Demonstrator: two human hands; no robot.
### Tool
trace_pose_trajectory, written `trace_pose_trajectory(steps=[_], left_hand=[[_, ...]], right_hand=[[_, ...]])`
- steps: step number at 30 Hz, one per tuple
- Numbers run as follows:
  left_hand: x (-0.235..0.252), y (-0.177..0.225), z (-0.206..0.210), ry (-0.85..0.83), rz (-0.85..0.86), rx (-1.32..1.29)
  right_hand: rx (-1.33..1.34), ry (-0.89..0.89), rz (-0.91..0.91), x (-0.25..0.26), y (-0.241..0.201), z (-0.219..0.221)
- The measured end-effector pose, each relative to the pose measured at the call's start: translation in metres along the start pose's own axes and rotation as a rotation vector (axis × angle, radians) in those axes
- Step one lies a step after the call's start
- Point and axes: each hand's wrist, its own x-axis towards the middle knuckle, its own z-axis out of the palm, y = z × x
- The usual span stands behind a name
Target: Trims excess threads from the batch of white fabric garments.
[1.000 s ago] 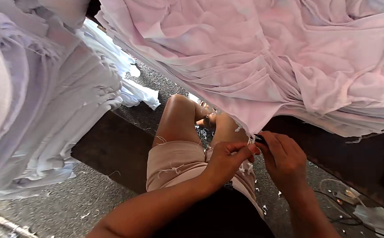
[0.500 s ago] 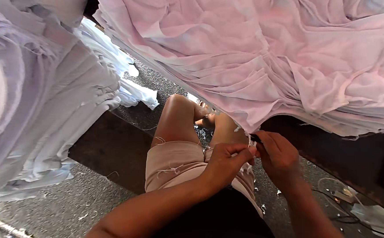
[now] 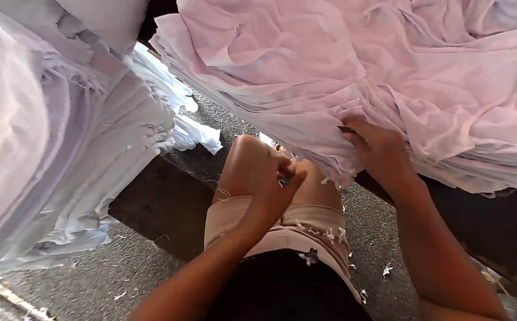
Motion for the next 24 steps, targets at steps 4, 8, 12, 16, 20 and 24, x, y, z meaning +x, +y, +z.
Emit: trace_pose_trajectory(steps=[4, 8, 12, 16, 20, 24], left_hand=[[0.027, 0.002, 0.015, 0.191, -0.064, -0.232], [0.047, 0.004, 0.043, 0.200, -0.021, -0.324], [0.044, -0.015, 0.036, 0.228, 0.144, -0.145], [0.022, -0.022, 0.012, 0.179, 0.153, -0.195], [0.013, -0.020, 0.003, 0.164, 0.154, -0.264], [0.010, -0.016, 0.001, 0.162, 0.180, -0.264]], right_hand=[[0.047, 0.022, 0.034, 0.005, 0.002, 0.002], [0.041, 0.052, 0.043, 0.002, 0.002, 0.009], [0.052, 0.011, 0.059, -0.004, 0.001, 0.006], [0.090, 0.005, 0.009, -0.011, -0.022, -0.001], [0.160, -0.153, -0.132, -0.021, -0.050, 0.012], [-0.136, 0.008, -0.235, -0.017, -0.057, 0.038]])
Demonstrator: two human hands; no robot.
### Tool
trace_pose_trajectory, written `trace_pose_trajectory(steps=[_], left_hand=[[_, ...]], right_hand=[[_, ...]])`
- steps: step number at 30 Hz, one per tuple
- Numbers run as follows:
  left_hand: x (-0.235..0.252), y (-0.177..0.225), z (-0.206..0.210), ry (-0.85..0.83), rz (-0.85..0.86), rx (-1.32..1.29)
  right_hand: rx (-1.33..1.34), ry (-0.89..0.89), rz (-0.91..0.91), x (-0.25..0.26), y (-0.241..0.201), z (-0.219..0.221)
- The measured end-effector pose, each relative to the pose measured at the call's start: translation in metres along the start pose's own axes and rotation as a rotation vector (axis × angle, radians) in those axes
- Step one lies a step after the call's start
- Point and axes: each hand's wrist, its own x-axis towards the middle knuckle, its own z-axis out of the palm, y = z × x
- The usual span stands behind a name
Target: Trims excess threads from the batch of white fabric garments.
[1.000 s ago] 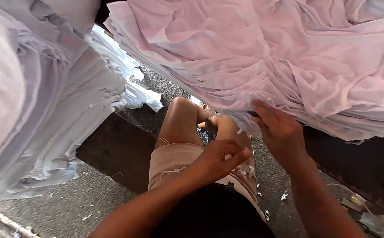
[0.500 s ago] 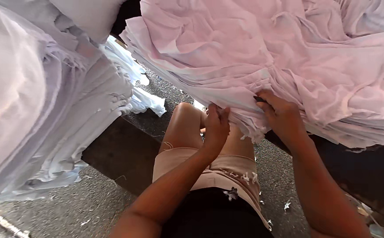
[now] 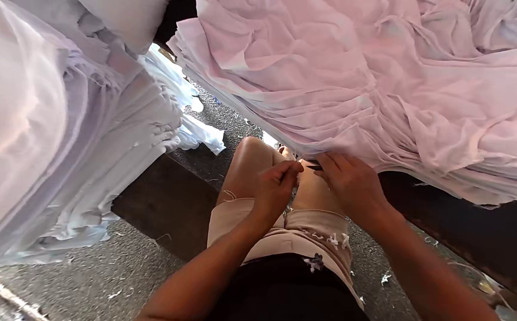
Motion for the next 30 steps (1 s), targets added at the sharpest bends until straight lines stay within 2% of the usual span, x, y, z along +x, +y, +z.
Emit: trace_pose_trajectory(steps=[4, 15, 26, 28, 30], left_hand=[[0.000, 0.002, 0.000, 0.001, 0.024, -0.014], [0.001, 0.001, -0.001, -0.031, 0.023, -0.025], [0.001, -0.008, 0.004, -0.025, 0.114, -0.015], [0.001, -0.008, 0.006, -0.002, 0.075, 0.017], [0.003, -0.003, 0.005, -0.004, -0.036, 0.093]], right_hand=[[-0.089, 0.033, 0.030, 0.006, -0.005, 0.007], [-0.071, 0.041, 0.070, 0.011, -0.005, 0.013], [-0.045, 0.003, 0.046, 0.028, -0.009, 0.016], [-0.037, -0.016, 0.053, 0.032, -0.004, 0.016], [0.004, -0.016, 0.059, 0.034, 0.002, 0.012]])
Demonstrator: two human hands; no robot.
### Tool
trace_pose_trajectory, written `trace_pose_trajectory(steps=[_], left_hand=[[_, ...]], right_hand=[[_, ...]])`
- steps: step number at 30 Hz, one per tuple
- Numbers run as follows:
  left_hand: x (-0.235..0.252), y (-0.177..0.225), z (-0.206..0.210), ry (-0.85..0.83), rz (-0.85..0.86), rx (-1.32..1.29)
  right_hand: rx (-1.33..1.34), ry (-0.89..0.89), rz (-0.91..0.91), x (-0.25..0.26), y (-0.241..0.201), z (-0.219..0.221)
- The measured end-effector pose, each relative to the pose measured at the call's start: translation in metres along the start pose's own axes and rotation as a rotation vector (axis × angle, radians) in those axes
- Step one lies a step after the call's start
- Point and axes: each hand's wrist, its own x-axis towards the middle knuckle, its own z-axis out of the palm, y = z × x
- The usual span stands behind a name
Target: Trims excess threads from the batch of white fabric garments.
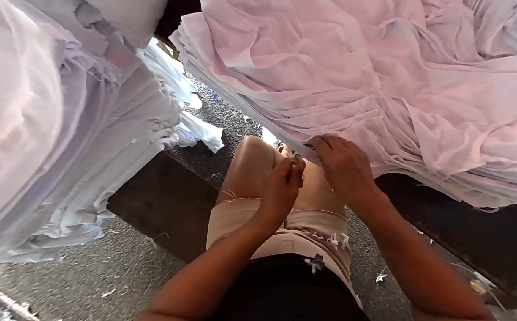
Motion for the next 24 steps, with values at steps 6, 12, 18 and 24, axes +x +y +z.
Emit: trace_pose_trajectory(steps=[6, 12, 18, 24], left_hand=[[0.013, -0.009, -0.002, -0.077, 0.055, 0.131], [-0.002, -0.003, -0.018, -0.130, 0.151, 0.000], [-0.006, -0.002, -0.024, -0.138, 0.180, -0.035], [-0.005, -0.004, -0.019, -0.152, 0.215, -0.032]], right_hand=[[0.322, -0.167, 0.078, -0.014, 0.008, -0.026], [0.052, -0.103, -0.006, -0.017, 0.017, -0.027], [-0.041, -0.093, -0.021, -0.016, 0.008, -0.021], [-0.098, -0.045, -0.014, -0.011, 0.004, -0.010]])
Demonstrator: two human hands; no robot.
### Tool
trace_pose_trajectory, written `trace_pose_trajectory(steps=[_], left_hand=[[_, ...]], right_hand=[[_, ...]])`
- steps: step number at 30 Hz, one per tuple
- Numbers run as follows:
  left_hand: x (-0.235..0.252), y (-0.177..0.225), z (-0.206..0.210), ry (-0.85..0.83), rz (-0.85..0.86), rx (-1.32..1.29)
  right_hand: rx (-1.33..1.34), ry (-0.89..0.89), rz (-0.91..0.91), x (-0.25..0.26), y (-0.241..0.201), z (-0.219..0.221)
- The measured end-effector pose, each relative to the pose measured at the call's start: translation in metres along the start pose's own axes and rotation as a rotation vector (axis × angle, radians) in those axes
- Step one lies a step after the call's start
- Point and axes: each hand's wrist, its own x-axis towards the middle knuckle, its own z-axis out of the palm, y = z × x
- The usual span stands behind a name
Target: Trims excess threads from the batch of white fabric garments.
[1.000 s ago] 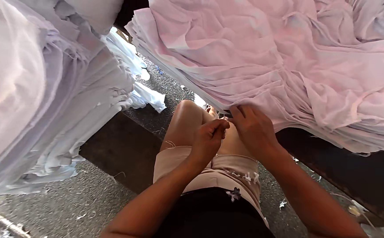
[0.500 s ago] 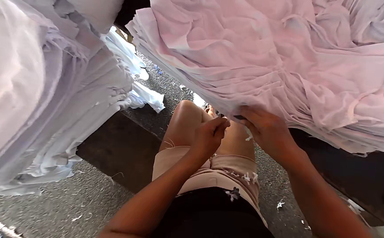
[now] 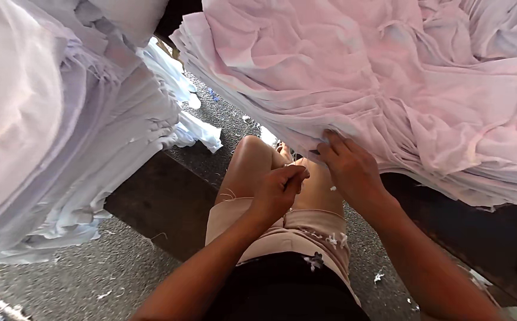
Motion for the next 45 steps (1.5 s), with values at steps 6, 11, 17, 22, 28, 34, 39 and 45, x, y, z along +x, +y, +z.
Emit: trace_pose_trajectory(steps=[6, 11, 17, 22, 28, 34, 39, 45], left_hand=[[-0.002, 0.002, -0.009, 0.026, -0.003, -0.015], [-0.002, 0.000, -0.005, 0.024, 0.030, -0.021], [-0.002, 0.001, -0.002, 0.021, 0.022, -0.021], [-0.005, 0.000, -0.005, 0.019, 0.024, 0.018], [-0.007, -0.005, -0.003, 0.018, 0.115, 0.090], [-0.007, 0.004, -0.009, 0.002, -0.193, 0.136], [-0.006, 0.004, -0.012, 0.011, -0.187, 0.070], [-0.002, 0.004, 0.000, 0.080, -0.141, -0.063]], right_hand=[[0.315, -0.075, -0.025, -0.002, 0.010, -0.015], [0.118, 0.019, -0.024, -0.002, 0.005, -0.004], [0.079, 0.014, -0.008, 0.006, -0.004, 0.007], [0.066, 0.025, -0.022, 0.009, -0.004, 0.008], [-0.003, -0.026, -0.078, 0.016, -0.018, 0.007], [0.218, -0.114, -0.024, 0.019, -0.007, -0.009], [0.383, -0.240, 0.048, -0.012, -0.005, -0.019], [-0.002, 0.010, 0.003, -0.011, -0.016, 0.003]])
